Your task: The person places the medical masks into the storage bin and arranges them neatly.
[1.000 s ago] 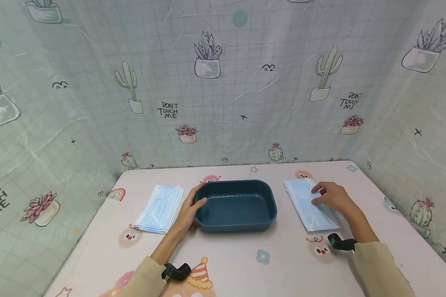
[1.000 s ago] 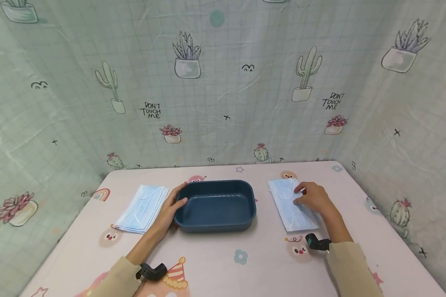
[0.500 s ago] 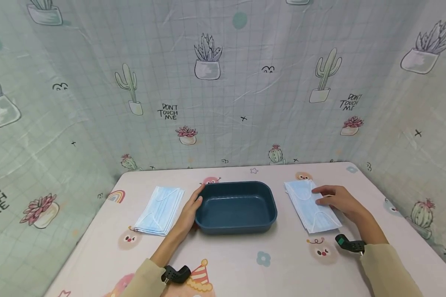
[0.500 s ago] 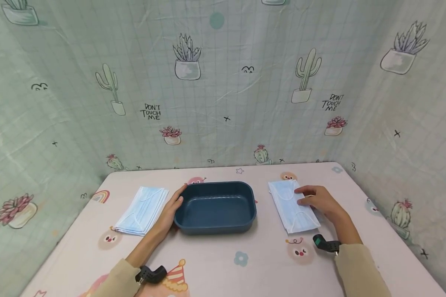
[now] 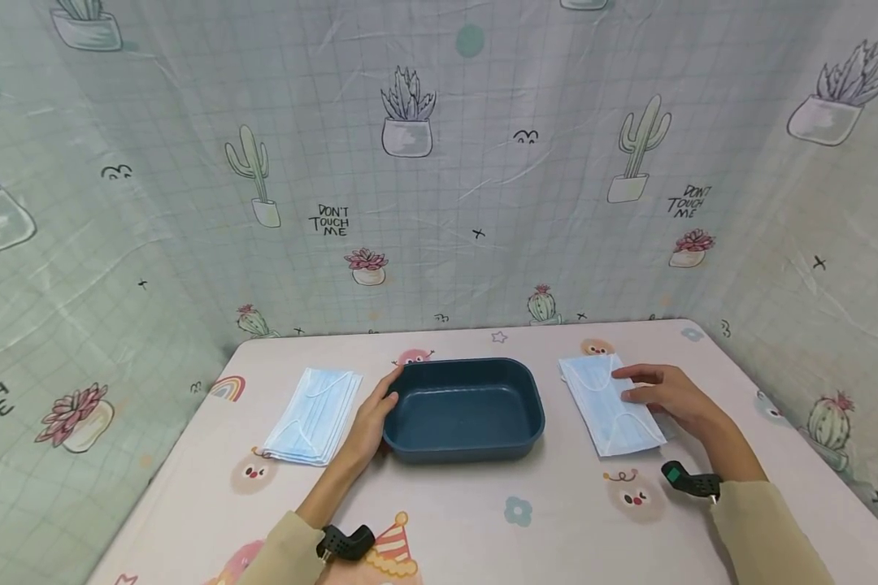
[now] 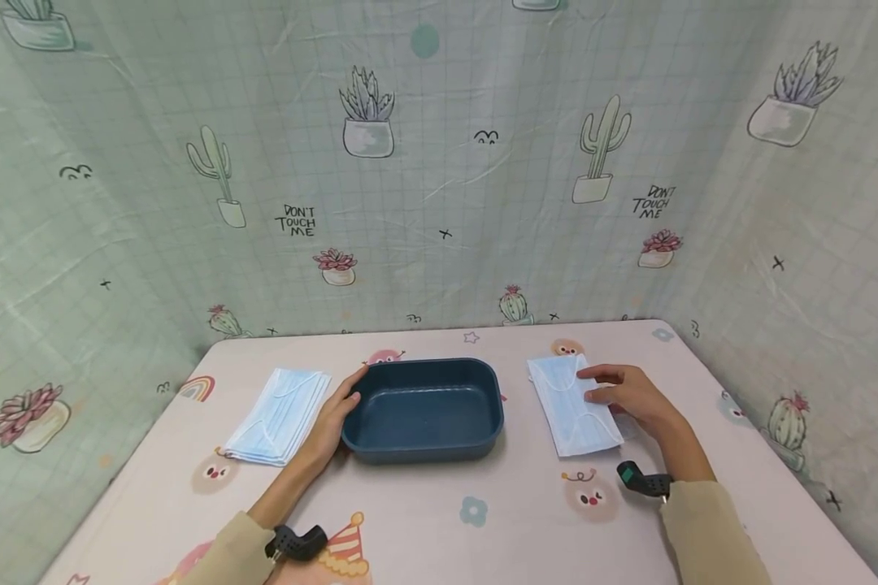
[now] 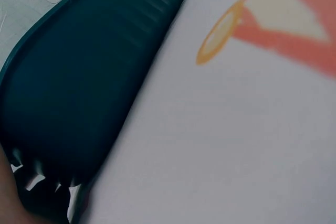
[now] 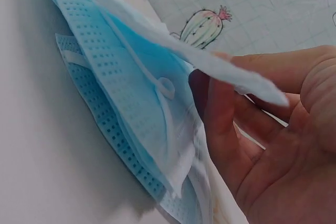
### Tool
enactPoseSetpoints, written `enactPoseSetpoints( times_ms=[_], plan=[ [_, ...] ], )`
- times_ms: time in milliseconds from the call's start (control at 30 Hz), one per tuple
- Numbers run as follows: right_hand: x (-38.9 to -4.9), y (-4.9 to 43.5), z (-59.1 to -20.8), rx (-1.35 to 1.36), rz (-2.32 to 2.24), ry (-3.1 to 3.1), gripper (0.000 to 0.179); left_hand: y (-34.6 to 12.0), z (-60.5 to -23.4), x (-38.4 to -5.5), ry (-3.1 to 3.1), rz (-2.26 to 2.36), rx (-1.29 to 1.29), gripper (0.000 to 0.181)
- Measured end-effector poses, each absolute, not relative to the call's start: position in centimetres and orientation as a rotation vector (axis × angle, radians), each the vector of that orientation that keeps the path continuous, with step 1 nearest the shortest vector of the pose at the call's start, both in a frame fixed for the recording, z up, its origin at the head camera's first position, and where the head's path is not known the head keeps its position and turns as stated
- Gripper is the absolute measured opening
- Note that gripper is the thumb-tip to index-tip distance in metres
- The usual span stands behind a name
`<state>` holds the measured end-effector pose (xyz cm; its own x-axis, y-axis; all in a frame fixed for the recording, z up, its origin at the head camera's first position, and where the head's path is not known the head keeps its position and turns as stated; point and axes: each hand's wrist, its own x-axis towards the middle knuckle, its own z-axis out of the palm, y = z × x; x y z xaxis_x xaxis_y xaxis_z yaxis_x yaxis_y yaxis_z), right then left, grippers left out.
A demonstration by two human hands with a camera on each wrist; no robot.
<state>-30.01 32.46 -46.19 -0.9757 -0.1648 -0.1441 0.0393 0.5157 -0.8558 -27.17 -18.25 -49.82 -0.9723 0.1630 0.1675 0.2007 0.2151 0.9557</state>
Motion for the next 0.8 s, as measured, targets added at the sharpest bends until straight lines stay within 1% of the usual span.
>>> enactPoseSetpoints(
  times_ms=[233, 800],
  plan=[
    [-29.87, 32.39, -46.23, -0.131, -1.481, 2.52, 0.056, -18.29, -49.91, -27.25, -2.41, -1.905, -0.42, 0.053],
    [-29.85, 32.57, -45.49, -0.131, -1.544, 2.513, 0.057, -18.22, -49.86, -27.28, -2.431, -1.936, -0.407, 0.053]
  ],
)
